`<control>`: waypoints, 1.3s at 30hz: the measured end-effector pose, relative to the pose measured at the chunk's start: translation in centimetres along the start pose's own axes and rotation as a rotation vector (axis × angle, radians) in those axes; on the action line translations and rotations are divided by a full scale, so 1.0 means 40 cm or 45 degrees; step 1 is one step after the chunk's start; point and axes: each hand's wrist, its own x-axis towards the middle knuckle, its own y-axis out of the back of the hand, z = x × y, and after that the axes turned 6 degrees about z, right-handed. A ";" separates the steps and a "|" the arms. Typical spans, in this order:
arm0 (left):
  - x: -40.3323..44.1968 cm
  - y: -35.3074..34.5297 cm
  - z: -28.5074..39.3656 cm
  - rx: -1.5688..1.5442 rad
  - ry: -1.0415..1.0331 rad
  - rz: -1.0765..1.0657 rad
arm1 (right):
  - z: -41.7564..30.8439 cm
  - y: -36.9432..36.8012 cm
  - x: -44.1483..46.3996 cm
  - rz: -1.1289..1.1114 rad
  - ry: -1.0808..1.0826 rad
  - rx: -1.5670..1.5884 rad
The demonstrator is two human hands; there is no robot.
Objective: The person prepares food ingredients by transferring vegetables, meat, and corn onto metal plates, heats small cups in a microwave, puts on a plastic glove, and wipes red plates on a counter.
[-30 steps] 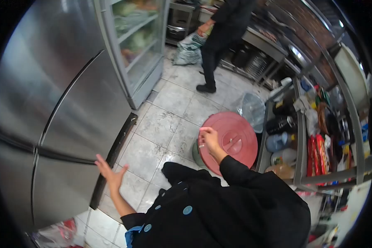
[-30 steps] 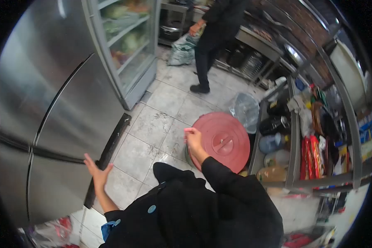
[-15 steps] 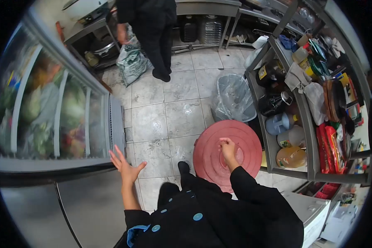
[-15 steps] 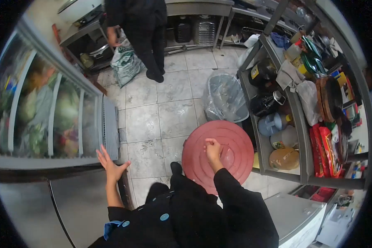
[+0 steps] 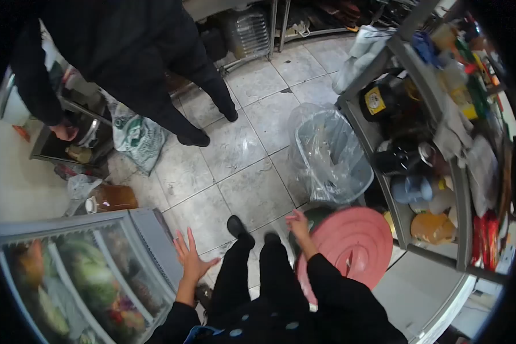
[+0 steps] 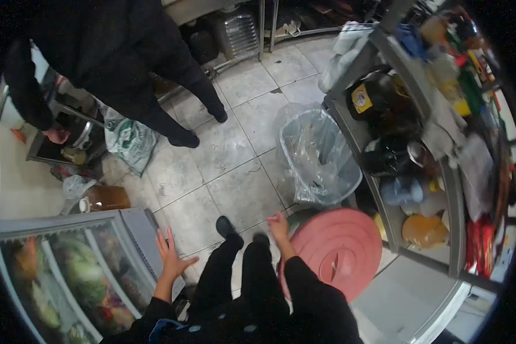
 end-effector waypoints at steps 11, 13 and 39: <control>0.229 -0.443 -0.261 0.192 0.191 0.087 | 0.397 -0.497 0.978 0.080 -0.255 -0.850; 0.281 -0.470 -0.274 0.196 0.221 0.102 | 0.445 -0.524 1.080 0.139 -0.106 -0.975; -0.802 -0.301 -0.346 -0.995 1.049 0.908 | -0.378 -0.197 -0.186 -0.486 1.281 -1.412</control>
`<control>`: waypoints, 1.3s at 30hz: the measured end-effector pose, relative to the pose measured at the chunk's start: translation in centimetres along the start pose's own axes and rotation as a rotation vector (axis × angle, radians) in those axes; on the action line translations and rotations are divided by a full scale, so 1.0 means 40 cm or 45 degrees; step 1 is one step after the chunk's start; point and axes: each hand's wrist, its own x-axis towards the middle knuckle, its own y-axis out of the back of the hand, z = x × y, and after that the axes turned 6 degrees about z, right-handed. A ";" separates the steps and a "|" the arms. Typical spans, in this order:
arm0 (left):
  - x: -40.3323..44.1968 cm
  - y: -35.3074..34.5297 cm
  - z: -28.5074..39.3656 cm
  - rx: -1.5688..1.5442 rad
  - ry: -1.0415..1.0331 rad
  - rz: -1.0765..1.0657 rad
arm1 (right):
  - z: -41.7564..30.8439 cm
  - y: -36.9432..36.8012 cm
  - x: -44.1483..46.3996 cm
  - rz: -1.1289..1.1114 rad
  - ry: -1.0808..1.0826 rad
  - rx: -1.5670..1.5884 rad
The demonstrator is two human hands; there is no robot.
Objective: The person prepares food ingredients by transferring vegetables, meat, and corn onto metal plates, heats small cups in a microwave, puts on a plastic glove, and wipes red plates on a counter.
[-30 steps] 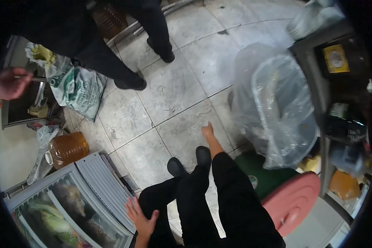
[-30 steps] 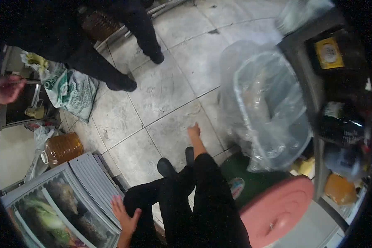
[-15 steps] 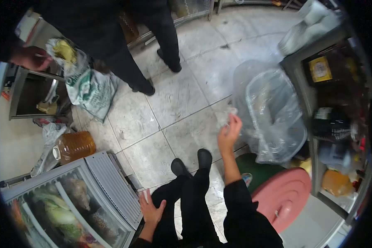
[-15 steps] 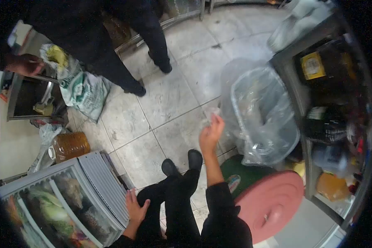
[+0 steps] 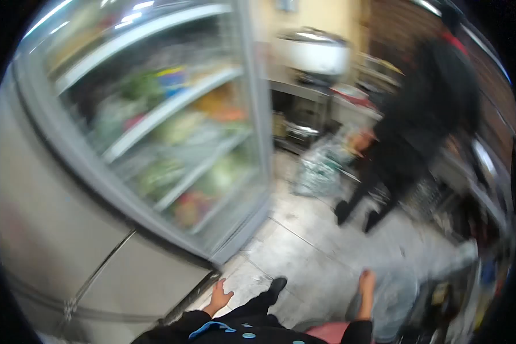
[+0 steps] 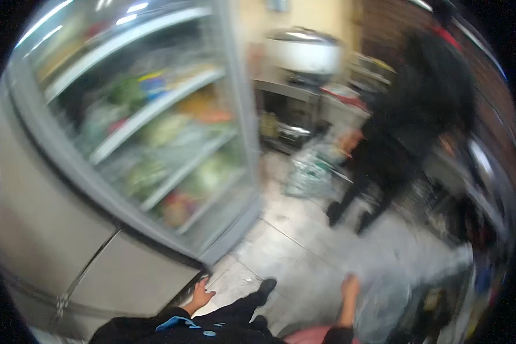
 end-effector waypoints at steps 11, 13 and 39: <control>-0.540 0.977 -0.415 -0.042 0.051 1.724 | -0.596 -0.351 -0.832 -1.044 1.641 0.274; -0.626 1.226 -0.446 0.228 -0.141 2.089 | -0.667 -0.325 -0.998 -1.081 1.566 0.301; -2.044 1.606 -0.701 -0.677 -0.704 2.940 | -0.923 -0.319 -2.321 -1.532 2.034 0.382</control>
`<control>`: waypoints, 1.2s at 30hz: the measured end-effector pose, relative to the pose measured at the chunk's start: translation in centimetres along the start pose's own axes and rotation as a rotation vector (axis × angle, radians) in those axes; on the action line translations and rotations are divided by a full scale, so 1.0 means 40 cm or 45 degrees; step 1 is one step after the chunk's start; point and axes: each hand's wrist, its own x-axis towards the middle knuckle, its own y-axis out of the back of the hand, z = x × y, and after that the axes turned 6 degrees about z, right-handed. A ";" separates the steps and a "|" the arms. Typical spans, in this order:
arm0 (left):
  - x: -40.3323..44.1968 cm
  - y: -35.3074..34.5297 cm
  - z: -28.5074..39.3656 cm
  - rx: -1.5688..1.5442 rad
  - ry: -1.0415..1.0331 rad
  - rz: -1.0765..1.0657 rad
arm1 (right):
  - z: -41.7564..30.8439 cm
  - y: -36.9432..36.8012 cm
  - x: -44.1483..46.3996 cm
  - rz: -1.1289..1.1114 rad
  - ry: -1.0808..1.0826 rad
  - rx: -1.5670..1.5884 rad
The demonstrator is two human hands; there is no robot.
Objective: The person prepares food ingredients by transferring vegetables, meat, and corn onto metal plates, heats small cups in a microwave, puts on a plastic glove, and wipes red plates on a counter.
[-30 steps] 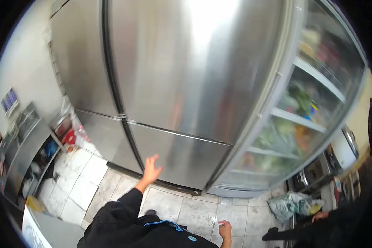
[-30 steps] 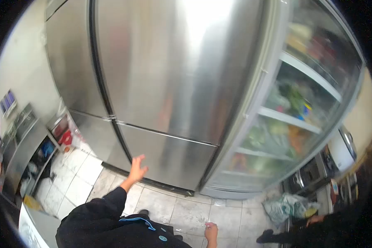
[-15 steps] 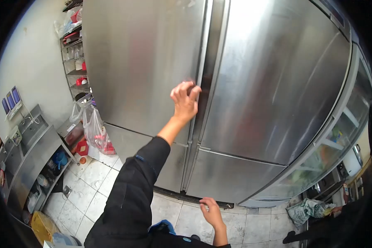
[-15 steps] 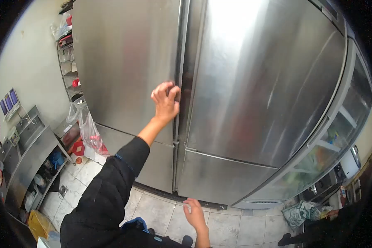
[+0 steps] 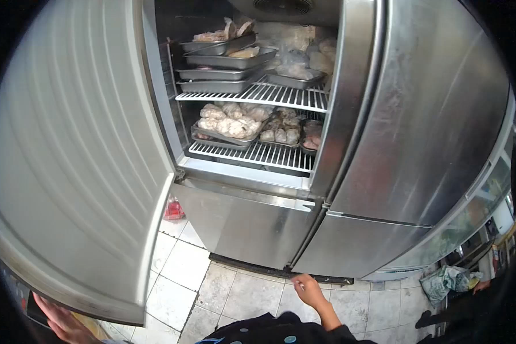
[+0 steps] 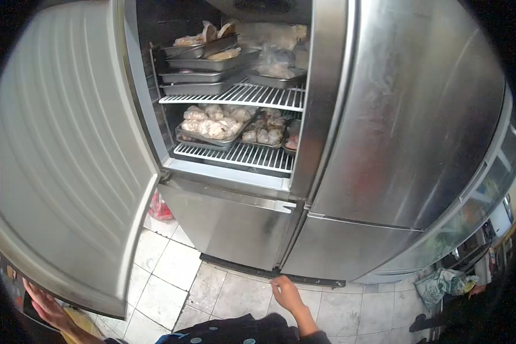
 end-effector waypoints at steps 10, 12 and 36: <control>0.265 0.014 -0.129 0.881 -1.137 0.333 | -0.189 0.008 0.416 -0.061 0.394 0.001; 0.155 -0.283 -0.134 0.547 -1.734 0.322 | -0.207 0.052 0.489 0.016 0.375 0.001; -0.297 -2.013 -0.907 0.828 -0.469 -2.015 | -0.207 0.044 0.875 0.195 0.394 0.242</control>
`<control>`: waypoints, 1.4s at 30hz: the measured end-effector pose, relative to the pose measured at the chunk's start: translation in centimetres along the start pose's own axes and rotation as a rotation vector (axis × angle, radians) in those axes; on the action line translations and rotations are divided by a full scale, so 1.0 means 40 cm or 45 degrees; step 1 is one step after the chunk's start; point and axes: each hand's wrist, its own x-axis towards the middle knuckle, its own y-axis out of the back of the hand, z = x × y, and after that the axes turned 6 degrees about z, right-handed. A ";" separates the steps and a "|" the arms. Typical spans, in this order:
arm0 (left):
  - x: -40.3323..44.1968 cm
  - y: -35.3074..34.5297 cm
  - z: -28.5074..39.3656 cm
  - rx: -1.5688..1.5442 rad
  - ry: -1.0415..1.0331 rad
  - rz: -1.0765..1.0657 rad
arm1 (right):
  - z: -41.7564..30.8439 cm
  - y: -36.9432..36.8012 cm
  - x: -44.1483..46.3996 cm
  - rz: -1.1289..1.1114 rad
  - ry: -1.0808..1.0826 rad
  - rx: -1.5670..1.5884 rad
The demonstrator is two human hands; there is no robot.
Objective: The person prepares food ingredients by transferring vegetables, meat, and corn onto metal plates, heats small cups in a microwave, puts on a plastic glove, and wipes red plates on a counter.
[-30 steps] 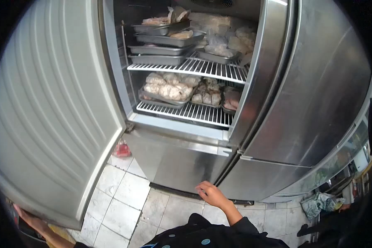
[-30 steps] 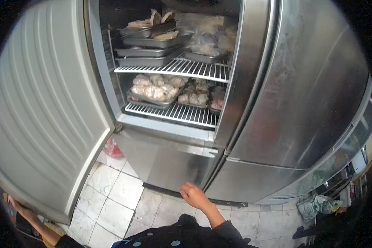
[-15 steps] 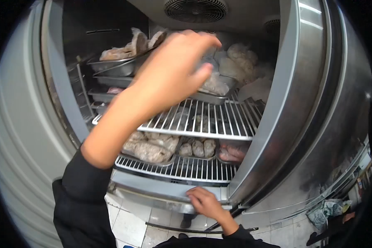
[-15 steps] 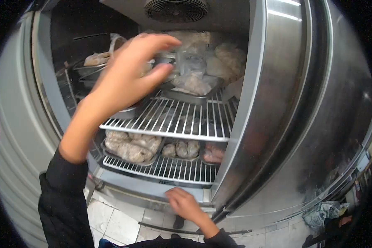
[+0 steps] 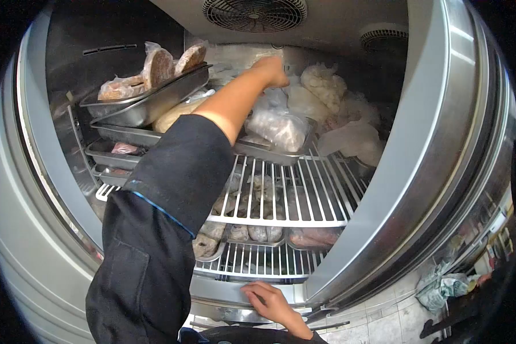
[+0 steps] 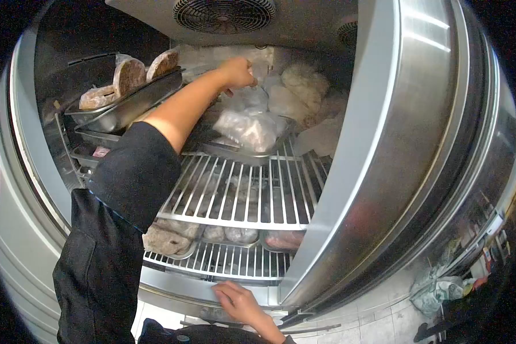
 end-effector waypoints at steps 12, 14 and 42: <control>0.131 -0.170 -0.128 0.544 -0.206 -0.828 | 0.032 0.005 0.006 0.030 -0.042 0.095; 0.162 -0.173 -0.152 0.440 -0.043 -0.809 | 0.051 0.004 -0.004 0.057 -0.040 0.095; -1.374 0.411 0.303 0.970 -0.159 1.005 | -0.278 -0.905 -0.338 -1.546 -1.803 2.130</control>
